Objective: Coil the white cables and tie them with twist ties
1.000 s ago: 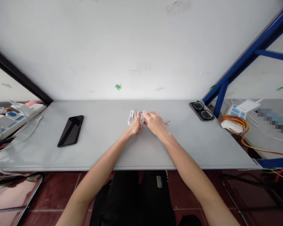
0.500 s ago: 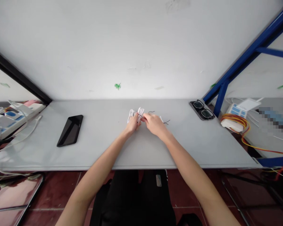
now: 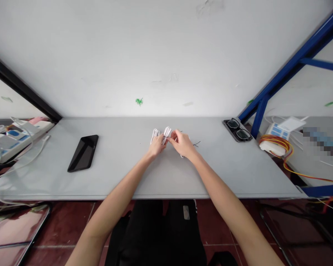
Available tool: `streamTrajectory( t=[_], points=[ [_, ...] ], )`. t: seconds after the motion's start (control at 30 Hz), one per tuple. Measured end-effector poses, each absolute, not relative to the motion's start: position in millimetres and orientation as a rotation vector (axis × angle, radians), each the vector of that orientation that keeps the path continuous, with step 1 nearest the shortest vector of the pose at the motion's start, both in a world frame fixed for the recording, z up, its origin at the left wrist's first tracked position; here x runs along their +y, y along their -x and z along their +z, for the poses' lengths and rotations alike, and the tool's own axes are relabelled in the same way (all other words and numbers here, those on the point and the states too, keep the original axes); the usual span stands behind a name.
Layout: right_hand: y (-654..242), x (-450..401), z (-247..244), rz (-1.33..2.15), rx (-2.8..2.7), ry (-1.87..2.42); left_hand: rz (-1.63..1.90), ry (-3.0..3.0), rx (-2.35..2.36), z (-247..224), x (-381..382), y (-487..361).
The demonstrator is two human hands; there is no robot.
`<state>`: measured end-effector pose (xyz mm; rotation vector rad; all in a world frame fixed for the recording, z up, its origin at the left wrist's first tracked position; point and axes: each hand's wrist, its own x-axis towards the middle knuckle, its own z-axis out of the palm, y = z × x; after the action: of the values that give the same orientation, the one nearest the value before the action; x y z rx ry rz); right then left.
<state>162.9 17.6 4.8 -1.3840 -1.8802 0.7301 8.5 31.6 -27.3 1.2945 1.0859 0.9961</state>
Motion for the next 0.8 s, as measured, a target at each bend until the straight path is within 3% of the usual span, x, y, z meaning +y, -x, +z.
streamTrajectory(
  t=[0.27,0.53,0.8],
  points=[
    [-170,18,12,0.755,-2.040,1.271,0.868,-1.112,0.977,-21,28,-11],
    [-169,18,10,0.565,-2.131,1.276,0.897,-1.332,1.065,-16,22,-11],
    [-168,18,9,0.723,-2.061,1.227,1.009,-1.503,1.061,-19,26,-9]
  ],
)
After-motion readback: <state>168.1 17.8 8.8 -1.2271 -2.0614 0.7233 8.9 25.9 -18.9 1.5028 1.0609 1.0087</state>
